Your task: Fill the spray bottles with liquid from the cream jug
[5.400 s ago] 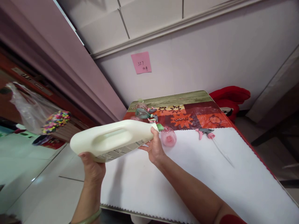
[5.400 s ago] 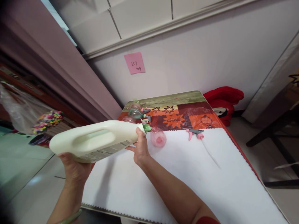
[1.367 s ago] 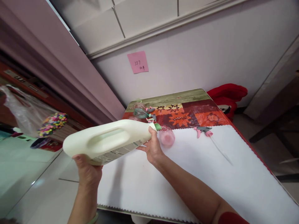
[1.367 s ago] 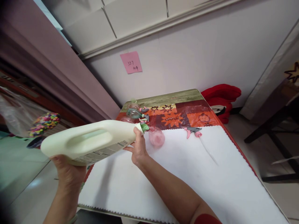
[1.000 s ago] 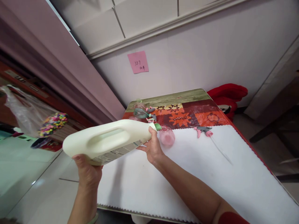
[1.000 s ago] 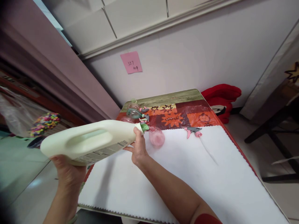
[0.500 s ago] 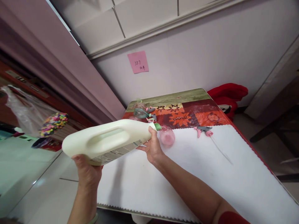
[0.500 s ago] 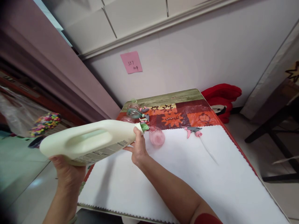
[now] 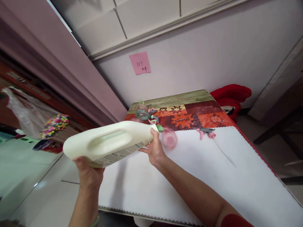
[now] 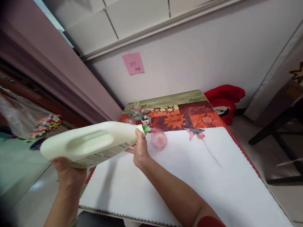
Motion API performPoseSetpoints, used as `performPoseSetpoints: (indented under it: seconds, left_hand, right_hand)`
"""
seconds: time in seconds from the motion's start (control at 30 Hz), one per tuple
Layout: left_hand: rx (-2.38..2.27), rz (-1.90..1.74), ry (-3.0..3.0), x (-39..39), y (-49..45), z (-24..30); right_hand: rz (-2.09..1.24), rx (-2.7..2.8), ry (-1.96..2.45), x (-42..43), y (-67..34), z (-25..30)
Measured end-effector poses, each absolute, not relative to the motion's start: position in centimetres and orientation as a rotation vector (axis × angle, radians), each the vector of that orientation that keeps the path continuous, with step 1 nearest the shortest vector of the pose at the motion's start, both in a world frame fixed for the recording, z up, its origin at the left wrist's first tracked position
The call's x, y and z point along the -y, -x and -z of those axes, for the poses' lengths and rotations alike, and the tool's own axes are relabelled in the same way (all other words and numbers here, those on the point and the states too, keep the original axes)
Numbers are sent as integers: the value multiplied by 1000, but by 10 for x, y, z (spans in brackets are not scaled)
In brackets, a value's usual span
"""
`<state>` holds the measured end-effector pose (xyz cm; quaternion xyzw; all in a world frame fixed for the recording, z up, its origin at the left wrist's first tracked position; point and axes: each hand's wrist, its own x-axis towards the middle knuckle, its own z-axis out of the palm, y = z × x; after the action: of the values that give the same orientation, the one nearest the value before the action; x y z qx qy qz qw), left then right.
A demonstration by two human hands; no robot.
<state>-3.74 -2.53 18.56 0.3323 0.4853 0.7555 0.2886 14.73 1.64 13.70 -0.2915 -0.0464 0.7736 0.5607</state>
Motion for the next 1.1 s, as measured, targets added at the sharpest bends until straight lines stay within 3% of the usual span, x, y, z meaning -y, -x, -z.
performPoseSetpoints:
  seconds: [1.1]
  left_hand:
    - [-1407,-1993,-866,31,31,-192]
  right_hand:
    - [-1829,137,663,-14,-146,-138]
